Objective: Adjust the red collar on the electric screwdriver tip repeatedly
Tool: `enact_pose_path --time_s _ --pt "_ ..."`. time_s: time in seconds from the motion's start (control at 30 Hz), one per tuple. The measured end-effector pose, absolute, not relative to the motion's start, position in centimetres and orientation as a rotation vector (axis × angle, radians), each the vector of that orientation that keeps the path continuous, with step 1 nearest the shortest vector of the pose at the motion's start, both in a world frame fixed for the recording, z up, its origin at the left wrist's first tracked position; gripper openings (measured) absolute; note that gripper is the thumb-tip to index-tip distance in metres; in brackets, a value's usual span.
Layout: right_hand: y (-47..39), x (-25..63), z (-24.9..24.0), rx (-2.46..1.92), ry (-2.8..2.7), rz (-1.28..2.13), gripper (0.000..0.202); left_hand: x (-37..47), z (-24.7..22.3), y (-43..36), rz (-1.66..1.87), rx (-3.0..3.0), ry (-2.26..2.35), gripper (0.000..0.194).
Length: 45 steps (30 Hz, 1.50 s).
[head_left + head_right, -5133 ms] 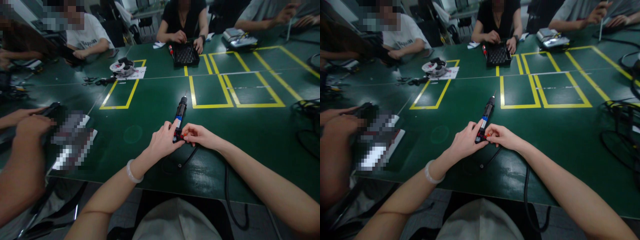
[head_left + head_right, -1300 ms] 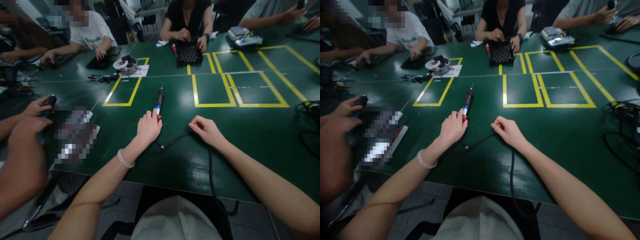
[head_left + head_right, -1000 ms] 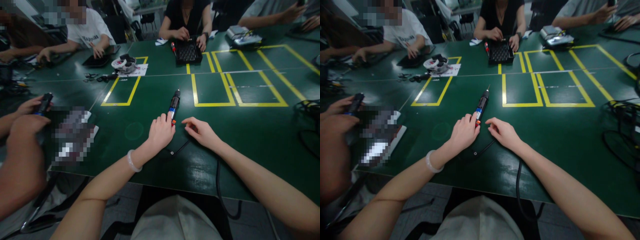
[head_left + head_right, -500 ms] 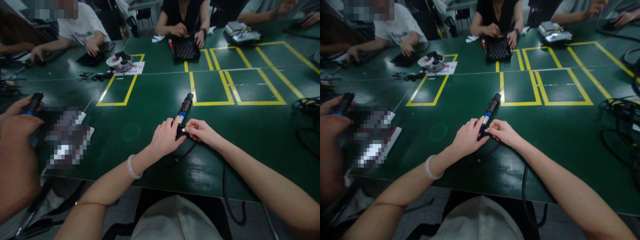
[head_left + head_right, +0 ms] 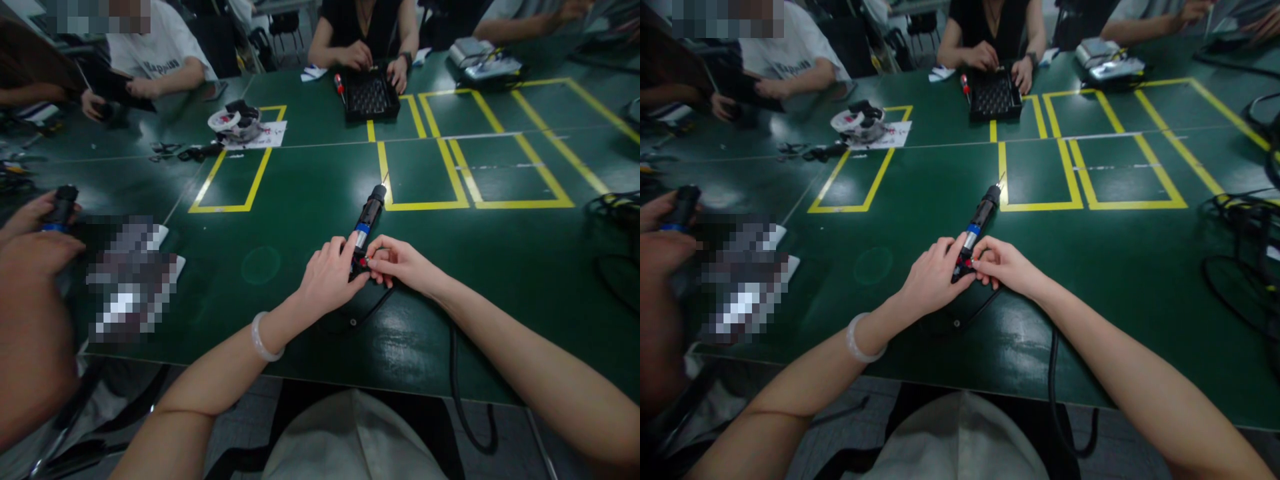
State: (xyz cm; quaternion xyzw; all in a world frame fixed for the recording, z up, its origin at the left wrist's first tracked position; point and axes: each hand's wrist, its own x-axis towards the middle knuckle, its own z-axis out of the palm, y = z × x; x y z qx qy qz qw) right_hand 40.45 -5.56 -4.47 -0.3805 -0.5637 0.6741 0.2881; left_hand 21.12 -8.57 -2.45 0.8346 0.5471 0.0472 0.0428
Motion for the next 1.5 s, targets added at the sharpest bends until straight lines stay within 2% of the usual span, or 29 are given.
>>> enact_pose_path --time_s 0.33,0.83,1.23,1.5 --pt "-5.4 40.9 -4.8 -0.933 -1.676 1.75 0.025 21.0 -2.5 -8.5 0.135 2.543 1.67 0.085" --pt "-5.7 40.9 -4.6 -1.065 -1.925 1.511 0.013 21.5 -2.3 -8.6 0.14 2.518 1.734 0.064" --pt "-4.2 42.5 -4.8 -1.168 -1.698 1.301 0.022 20.6 -2.0 -8.3 0.075 2.557 1.758 0.07" --pt "-3.7 42.9 -5.2 -1.168 -1.603 1.283 0.02 15.5 -1.8 -6.1 -0.043 2.472 1.993 0.067"
